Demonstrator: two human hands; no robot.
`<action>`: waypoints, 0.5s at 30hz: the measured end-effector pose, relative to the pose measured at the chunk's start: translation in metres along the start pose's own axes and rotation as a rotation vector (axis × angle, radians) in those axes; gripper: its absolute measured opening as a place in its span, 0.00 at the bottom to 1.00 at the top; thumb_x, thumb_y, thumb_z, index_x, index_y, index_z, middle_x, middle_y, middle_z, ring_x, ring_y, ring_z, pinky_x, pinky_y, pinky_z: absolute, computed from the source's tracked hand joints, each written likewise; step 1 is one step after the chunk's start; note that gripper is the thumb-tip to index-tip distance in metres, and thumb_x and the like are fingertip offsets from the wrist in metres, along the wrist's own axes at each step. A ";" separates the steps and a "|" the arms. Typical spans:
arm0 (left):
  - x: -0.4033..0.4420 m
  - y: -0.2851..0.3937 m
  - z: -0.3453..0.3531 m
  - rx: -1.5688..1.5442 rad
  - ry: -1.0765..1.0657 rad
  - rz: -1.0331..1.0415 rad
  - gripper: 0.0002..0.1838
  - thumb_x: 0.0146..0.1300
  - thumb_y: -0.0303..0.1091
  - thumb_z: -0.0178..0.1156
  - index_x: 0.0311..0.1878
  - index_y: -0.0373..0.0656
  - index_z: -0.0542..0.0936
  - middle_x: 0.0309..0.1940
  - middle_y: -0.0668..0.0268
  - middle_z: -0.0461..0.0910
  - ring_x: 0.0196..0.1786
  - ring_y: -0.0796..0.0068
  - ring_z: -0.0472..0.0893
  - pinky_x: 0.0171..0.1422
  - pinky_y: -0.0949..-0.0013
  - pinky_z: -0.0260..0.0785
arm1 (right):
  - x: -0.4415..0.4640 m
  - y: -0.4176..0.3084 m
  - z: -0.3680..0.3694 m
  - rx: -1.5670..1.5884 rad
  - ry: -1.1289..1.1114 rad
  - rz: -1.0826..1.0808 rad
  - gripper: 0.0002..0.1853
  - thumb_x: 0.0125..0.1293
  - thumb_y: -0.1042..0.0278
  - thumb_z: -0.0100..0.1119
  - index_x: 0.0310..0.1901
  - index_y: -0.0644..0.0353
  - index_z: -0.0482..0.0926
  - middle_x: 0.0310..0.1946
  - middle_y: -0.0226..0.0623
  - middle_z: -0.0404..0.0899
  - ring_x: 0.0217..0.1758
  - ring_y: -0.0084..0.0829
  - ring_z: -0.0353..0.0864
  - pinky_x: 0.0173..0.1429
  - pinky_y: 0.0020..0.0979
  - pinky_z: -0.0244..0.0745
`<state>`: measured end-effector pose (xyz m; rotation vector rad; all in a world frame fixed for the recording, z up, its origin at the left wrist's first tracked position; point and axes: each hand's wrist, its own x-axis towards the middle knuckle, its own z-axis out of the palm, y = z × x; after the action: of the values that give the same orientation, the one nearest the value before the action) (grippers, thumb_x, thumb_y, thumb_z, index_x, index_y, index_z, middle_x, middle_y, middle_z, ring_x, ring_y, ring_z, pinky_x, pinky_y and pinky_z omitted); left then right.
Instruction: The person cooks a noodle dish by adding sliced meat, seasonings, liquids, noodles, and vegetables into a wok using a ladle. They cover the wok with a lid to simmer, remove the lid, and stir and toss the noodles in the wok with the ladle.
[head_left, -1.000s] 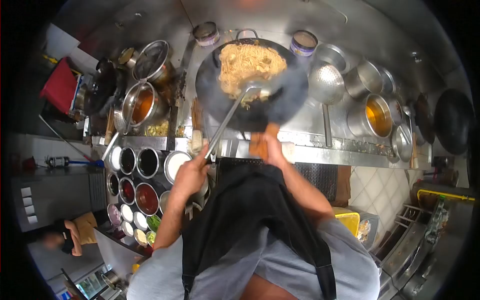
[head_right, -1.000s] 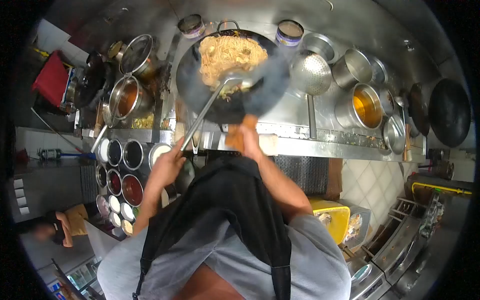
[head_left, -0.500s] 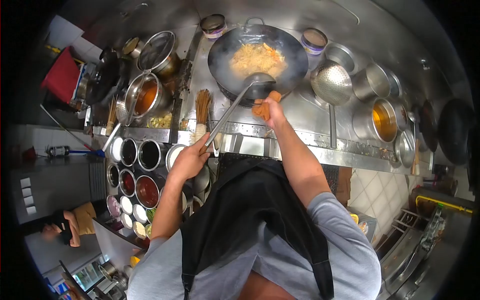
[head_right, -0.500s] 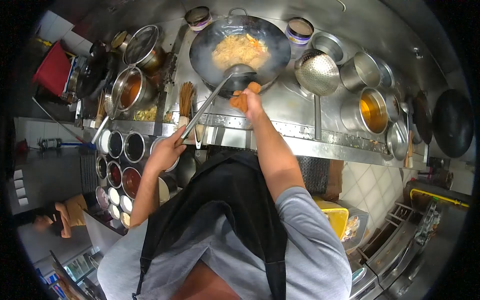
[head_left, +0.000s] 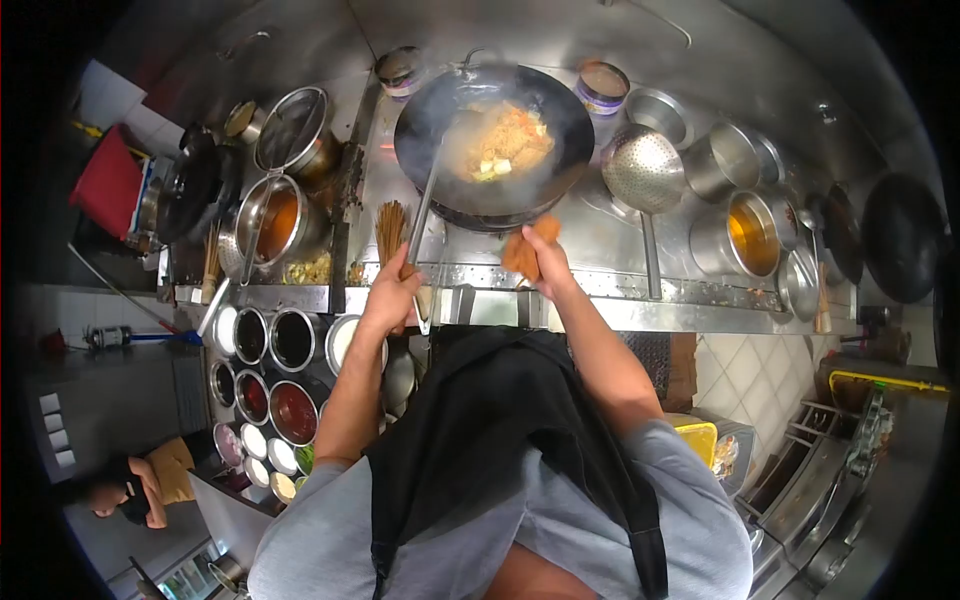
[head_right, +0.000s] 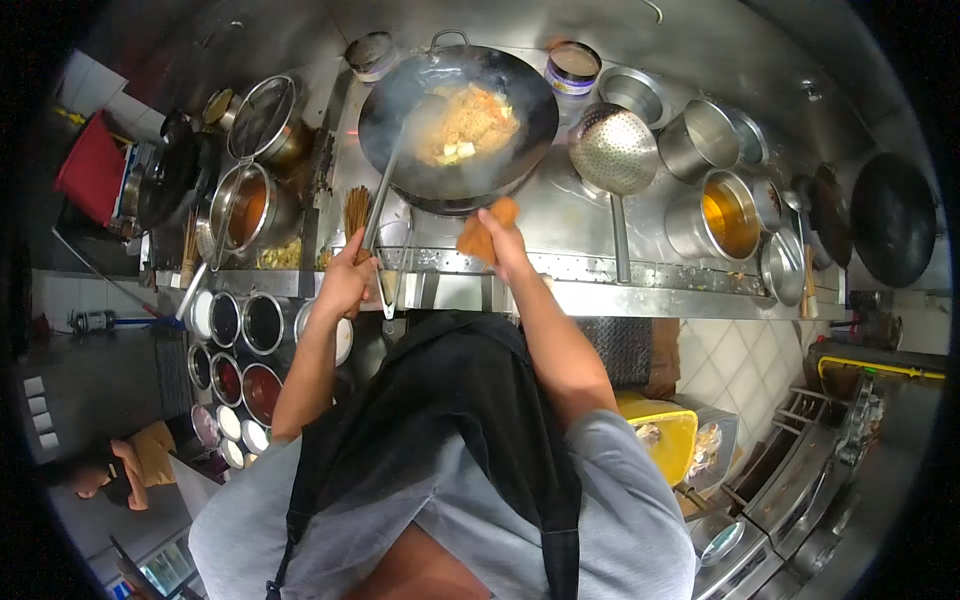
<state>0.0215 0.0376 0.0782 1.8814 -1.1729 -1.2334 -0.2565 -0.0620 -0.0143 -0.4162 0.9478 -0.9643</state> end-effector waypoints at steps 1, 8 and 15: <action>0.004 0.002 0.002 0.029 0.020 0.038 0.35 0.68 0.32 0.59 0.77 0.45 0.60 0.29 0.60 0.79 0.19 0.71 0.74 0.26 0.65 0.71 | -0.015 0.004 -0.008 -0.008 0.010 0.007 0.25 0.69 0.54 0.64 0.58 0.63 0.71 0.47 0.39 0.80 0.50 0.36 0.82 0.55 0.39 0.80; 0.110 0.008 0.020 0.226 0.087 0.210 0.35 0.66 0.31 0.59 0.76 0.47 0.62 0.25 0.62 0.76 0.21 0.71 0.75 0.29 0.65 0.71 | -0.094 0.028 -0.069 -0.099 0.134 0.056 0.24 0.70 0.56 0.61 0.58 0.65 0.72 0.47 0.40 0.80 0.46 0.35 0.83 0.51 0.38 0.81; 0.108 0.028 -0.039 0.919 0.007 0.467 0.37 0.61 0.31 0.62 0.73 0.73 0.67 0.39 0.59 0.85 0.40 0.57 0.84 0.46 0.58 0.77 | -0.138 0.019 -0.071 -0.218 0.269 0.000 0.26 0.70 0.56 0.60 0.60 0.67 0.71 0.48 0.39 0.79 0.48 0.32 0.81 0.54 0.33 0.78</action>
<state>0.0674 -0.0717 0.0740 1.9748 -2.2651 -0.4283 -0.3371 0.0706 0.0016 -0.4768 1.3047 -0.9345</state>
